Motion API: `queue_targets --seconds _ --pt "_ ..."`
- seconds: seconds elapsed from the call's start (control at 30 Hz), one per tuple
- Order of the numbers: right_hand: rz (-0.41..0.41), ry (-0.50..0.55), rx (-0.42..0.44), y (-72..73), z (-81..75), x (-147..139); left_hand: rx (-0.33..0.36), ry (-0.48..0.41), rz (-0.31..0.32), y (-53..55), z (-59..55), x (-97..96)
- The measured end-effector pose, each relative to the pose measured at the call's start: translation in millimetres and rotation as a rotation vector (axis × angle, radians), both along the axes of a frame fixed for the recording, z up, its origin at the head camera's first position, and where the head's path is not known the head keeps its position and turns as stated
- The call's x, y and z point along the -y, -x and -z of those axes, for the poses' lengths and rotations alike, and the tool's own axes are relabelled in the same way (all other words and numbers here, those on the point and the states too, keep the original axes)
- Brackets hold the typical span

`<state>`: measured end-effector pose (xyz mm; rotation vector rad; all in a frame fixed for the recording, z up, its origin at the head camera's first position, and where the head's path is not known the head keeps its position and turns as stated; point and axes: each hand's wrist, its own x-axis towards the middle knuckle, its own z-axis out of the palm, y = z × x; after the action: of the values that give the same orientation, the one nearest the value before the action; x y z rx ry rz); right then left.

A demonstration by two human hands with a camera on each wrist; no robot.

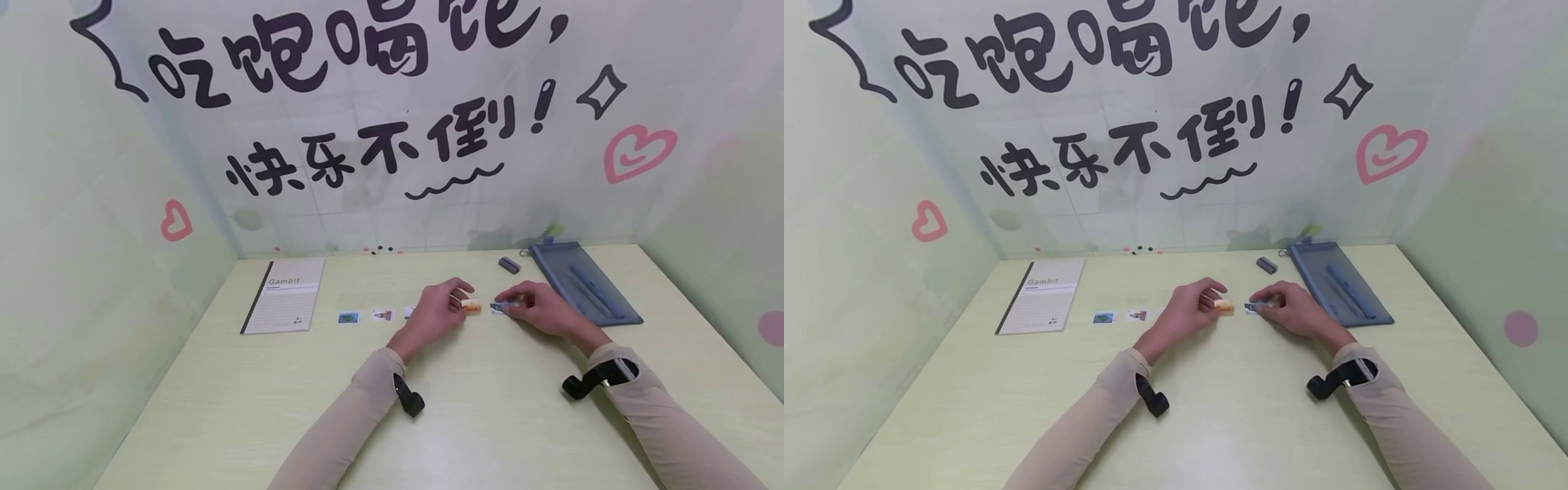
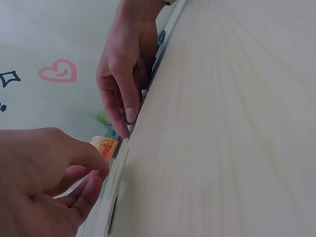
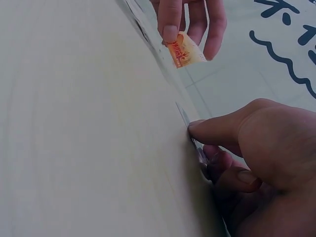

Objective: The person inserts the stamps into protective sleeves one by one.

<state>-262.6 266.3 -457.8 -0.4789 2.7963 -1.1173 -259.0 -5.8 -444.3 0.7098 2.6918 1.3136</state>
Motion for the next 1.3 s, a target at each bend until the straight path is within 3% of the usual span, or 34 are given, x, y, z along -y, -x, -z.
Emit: queue_targets --seconds 0.33,0.7,0.87,1.1,1.3 --pt "0.021 0.041 -0.005 2.9 -9.6 7.9 0.017 -0.121 -0.023 2.9 -1.6 8.3" --pt "-0.037 -0.038 -0.07 38.3 -7.3 49.0 0.102 -0.185 -0.067 0.2 0.1 10.1" --pt "-0.047 -0.092 -0.033 48.9 -9.7 58.5 0.115 -0.211 -0.061 0.2 0.5 10.5" --pt "-0.042 -0.102 0.019 49.9 -12.2 61.1 0.109 -0.175 -0.059 0.7 0.0 12.1" --pt "0.019 0.005 -0.01 42.4 -9.2 56.5 0.125 -0.174 -0.064 0.8 1.9 12.8"
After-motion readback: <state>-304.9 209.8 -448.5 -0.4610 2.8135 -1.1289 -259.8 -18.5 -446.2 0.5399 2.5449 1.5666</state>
